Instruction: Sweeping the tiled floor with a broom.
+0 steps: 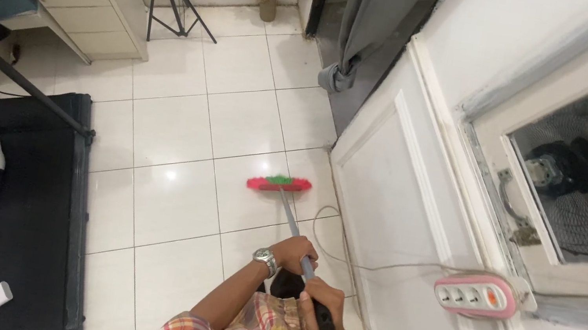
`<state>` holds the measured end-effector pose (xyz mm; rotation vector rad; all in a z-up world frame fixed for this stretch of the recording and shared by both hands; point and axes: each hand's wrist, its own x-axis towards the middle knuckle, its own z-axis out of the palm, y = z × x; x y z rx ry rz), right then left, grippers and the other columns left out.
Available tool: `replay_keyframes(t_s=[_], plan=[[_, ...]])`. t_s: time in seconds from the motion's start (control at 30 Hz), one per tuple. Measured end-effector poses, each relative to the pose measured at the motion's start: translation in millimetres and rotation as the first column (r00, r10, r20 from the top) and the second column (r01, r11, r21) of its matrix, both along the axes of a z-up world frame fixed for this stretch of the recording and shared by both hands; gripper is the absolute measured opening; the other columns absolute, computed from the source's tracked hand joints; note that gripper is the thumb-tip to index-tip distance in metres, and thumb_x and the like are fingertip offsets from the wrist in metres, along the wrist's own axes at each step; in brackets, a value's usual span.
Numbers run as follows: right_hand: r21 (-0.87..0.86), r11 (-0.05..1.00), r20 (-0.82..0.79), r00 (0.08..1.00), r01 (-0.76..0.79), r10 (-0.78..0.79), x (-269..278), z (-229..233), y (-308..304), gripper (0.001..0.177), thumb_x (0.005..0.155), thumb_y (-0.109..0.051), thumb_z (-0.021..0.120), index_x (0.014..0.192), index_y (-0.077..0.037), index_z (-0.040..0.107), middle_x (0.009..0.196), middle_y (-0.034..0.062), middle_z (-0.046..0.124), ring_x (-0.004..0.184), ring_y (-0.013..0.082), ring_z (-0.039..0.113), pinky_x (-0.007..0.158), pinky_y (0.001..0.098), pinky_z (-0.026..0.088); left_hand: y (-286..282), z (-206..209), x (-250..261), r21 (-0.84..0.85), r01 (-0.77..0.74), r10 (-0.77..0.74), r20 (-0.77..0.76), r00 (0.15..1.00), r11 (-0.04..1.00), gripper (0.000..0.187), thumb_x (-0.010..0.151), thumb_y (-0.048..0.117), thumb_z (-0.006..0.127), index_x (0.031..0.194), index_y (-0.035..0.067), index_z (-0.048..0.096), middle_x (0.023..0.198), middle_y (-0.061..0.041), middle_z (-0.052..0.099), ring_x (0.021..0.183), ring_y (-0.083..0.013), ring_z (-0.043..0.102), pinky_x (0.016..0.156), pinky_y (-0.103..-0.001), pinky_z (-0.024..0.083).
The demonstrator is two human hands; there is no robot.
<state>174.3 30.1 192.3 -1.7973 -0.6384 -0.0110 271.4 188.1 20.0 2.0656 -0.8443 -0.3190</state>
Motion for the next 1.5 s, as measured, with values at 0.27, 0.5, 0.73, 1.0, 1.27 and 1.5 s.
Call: replay_keyframes(t_s=[0.27,0.5,0.73,1.0,1.27,1.5], plan=[[0.032,0.990,0.155,0.980,-0.134,0.128,80.5,-33.2,16.7,0.018,0.085,-0.004,0.060,0.069,0.000,0.053,0.064,0.0145,0.049,0.058,0.0322,0.052,0.055,0.0407,0.042,23.2,-43.3,69.2,-0.041,-0.043,0.042,-0.026,0.999,0.998,0.031,0.079,0.025,0.068,0.059,0.006,0.056,0.060,-0.017,0.057,0.061,-0.0416,0.059,0.058,-0.050,0.047],[0.046,0.986,0.145,0.977,-0.163,0.154,168.2,-19.3,23.2,0.023,0.086,-0.008,0.060,0.065,-0.002,0.050,0.061,0.0143,0.047,0.055,0.0328,0.050,0.056,0.0422,0.043,31.8,-24.3,156.0,-0.006,-0.032,0.032,0.018,0.999,0.999,0.032,0.082,0.028,0.068,0.059,0.008,0.059,0.061,-0.016,0.061,0.062,-0.0409,0.060,0.061,-0.050,0.048],[0.201,0.974,0.088,0.993,-0.100,0.084,266.9,-29.5,10.5,0.024,0.085,-0.009,0.055,0.062,-0.002,0.051,0.057,0.0109,0.054,0.051,0.0273,0.055,0.053,0.0379,0.045,18.0,-18.3,238.0,-0.041,-0.093,0.092,-0.028,0.995,0.995,0.030,0.082,0.026,0.068,0.061,0.007,0.058,0.064,-0.018,0.061,0.063,-0.0414,0.060,0.061,-0.050,0.048],[0.117,0.968,0.105,0.972,-0.224,0.212,326.9,-11.6,27.4,0.018,0.087,-0.005,0.057,0.070,0.001,0.054,0.063,0.0136,0.052,0.056,0.0299,0.054,0.058,0.0394,0.046,42.3,-24.2,295.8,0.005,-0.154,0.154,-0.012,0.988,0.988,0.033,0.081,0.025,0.068,0.058,0.005,0.056,0.060,-0.018,0.059,0.061,-0.0432,0.058,0.060,-0.051,0.047],[0.072,0.963,0.126,0.960,-0.259,0.249,377.4,-37.3,74.5,0.019,0.086,-0.006,0.060,0.069,0.000,0.053,0.064,0.0139,0.051,0.058,0.0310,0.053,0.060,0.0401,0.045,89.9,-52.7,348.2,0.035,-0.182,0.182,-0.014,0.983,0.983,0.029,0.077,0.024,0.065,0.055,0.007,0.055,0.057,-0.016,0.059,0.057,-0.0411,0.059,0.060,-0.050,0.049],[0.084,0.953,0.102,0.954,-0.289,0.281,454.5,-19.2,132.7,0.021,0.086,-0.003,0.058,0.066,0.000,0.052,0.063,0.0134,0.051,0.058,0.0308,0.052,0.060,0.0403,0.045,145.0,-39.8,421.4,-0.008,-0.201,0.201,0.003,0.980,0.980,0.029,0.076,0.024,0.066,0.055,0.008,0.055,0.057,-0.016,0.059,0.057,-0.0412,0.058,0.059,-0.051,0.048]])
